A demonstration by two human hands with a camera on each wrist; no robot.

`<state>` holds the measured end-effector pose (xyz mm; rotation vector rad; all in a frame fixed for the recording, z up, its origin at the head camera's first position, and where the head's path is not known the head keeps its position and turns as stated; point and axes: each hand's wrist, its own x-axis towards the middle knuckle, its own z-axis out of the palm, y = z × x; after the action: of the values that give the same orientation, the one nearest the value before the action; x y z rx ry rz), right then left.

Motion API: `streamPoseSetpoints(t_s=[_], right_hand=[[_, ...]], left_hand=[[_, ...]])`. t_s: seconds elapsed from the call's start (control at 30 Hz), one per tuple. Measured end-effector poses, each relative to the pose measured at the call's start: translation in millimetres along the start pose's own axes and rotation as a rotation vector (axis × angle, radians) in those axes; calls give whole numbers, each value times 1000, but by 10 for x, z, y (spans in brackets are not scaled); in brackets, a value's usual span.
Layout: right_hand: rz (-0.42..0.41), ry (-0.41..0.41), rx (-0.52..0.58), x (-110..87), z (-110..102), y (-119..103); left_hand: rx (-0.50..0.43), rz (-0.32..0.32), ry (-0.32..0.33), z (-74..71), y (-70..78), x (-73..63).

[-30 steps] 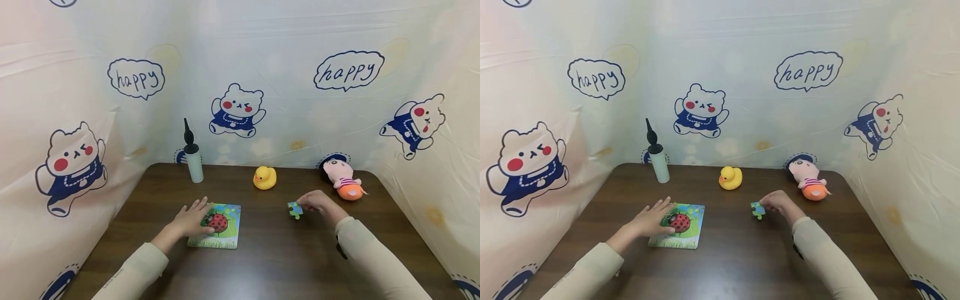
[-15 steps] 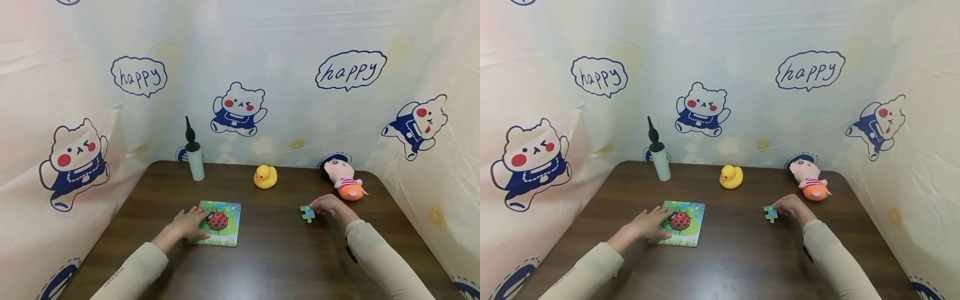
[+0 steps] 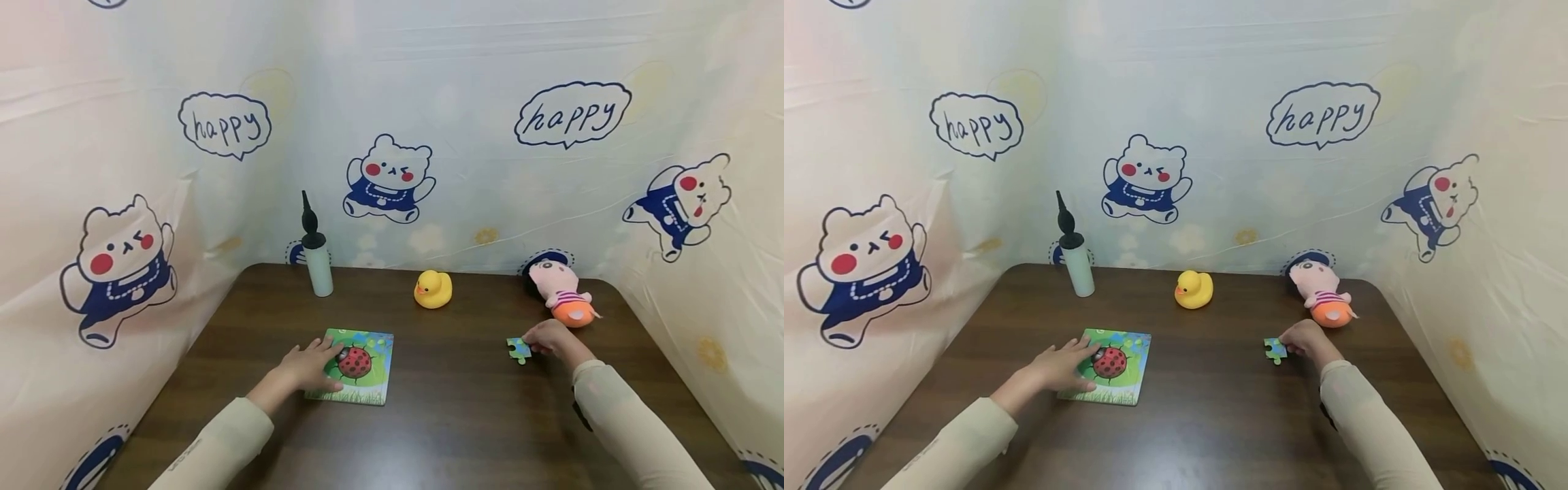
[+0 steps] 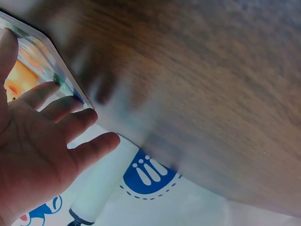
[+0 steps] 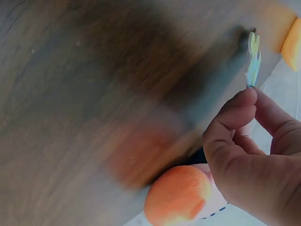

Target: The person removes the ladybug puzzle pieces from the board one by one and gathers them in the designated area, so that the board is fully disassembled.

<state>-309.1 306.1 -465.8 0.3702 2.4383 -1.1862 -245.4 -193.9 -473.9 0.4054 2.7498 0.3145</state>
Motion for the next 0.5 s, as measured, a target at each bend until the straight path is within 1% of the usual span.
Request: streamPoseSetpoints(t_s=[0.17,0.27,0.33,0.5], right_hand=[[64,18,42,35,-9,78],[52,29,7,49,5,107],[29,39,-62,44,15,109],[-20,46,-324,25,44,121]], left_hand=[[-7,4,-19,41,1,2],[-10,4,-22,53,6,-2],[-10,5,-20,54,10,-4],[-11,10,-15,43,22,-9]])
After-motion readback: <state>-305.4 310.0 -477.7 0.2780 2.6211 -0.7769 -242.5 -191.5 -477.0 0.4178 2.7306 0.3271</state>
